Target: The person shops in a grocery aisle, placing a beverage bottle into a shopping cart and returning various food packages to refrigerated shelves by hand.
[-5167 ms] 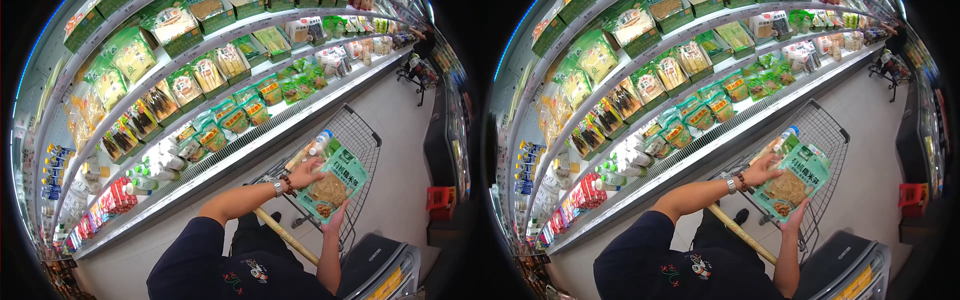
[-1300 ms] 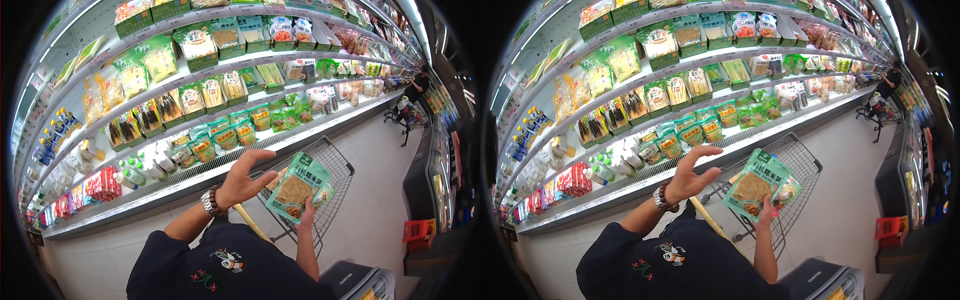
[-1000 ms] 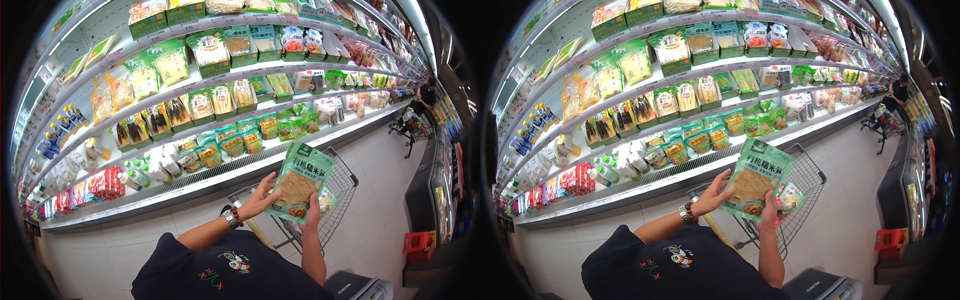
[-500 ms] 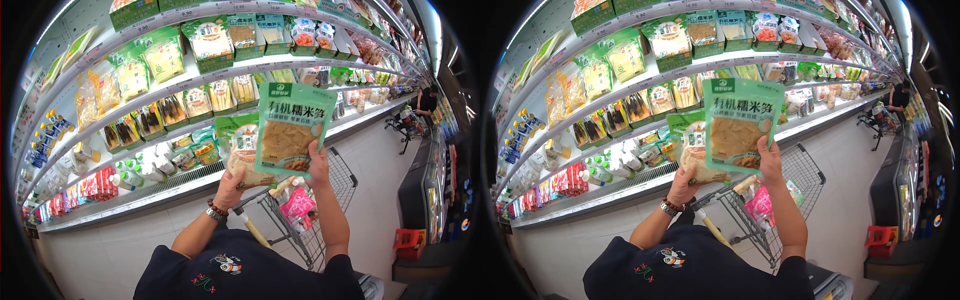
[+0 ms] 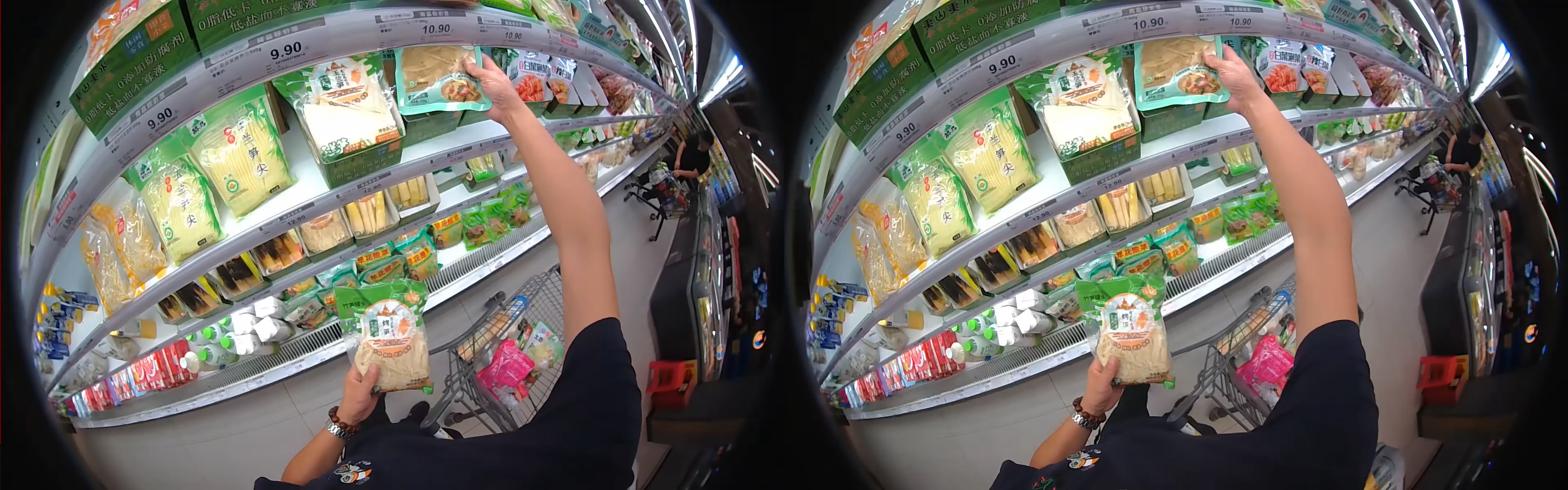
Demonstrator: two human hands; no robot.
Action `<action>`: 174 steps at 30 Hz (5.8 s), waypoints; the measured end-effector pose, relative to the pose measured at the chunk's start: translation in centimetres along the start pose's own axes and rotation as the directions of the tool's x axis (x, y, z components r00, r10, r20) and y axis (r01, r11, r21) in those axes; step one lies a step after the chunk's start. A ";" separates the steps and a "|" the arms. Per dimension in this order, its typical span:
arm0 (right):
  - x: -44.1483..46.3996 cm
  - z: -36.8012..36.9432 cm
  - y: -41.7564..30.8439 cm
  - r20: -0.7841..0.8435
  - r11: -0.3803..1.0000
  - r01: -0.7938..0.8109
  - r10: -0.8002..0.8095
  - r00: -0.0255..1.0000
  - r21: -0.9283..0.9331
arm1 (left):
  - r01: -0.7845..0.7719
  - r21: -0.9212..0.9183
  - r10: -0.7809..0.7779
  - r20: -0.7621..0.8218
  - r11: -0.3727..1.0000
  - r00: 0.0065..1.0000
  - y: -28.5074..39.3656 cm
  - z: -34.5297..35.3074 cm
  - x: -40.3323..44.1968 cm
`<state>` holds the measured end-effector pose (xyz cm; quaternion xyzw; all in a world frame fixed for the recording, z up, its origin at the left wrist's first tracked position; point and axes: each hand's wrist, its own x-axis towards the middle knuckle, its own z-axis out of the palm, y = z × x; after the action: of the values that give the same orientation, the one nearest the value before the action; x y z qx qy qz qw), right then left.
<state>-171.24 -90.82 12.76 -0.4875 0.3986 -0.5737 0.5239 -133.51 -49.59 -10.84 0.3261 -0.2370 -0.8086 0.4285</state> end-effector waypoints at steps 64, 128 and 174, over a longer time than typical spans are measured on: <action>-71.8 -25.9 12.9 -0.924 0.944 -0.322 0.182 0.337 0.068 | 0.079 0.666 -0.218 0.127 0.742 0.968 -23.3 27.9 5.5; -60.9 -41.2 -3.2 -0.368 0.561 -0.261 -0.084 0.926 -0.785 | -0.560 0.723 0.222 0.517 0.404 0.827 -29.0 35.5 23.9; -56.7 -10.2 10.9 -0.302 0.846 -0.165 0.353 0.885 0.507 | -0.580 0.481 0.630 0.071 0.658 0.774 10.6 11.5 7.8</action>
<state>-180.22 -36.67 -7.95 -0.1652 0.4064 -0.6589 0.6110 -139.43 -60.50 1.44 0.3642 -0.5009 -0.5176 0.5904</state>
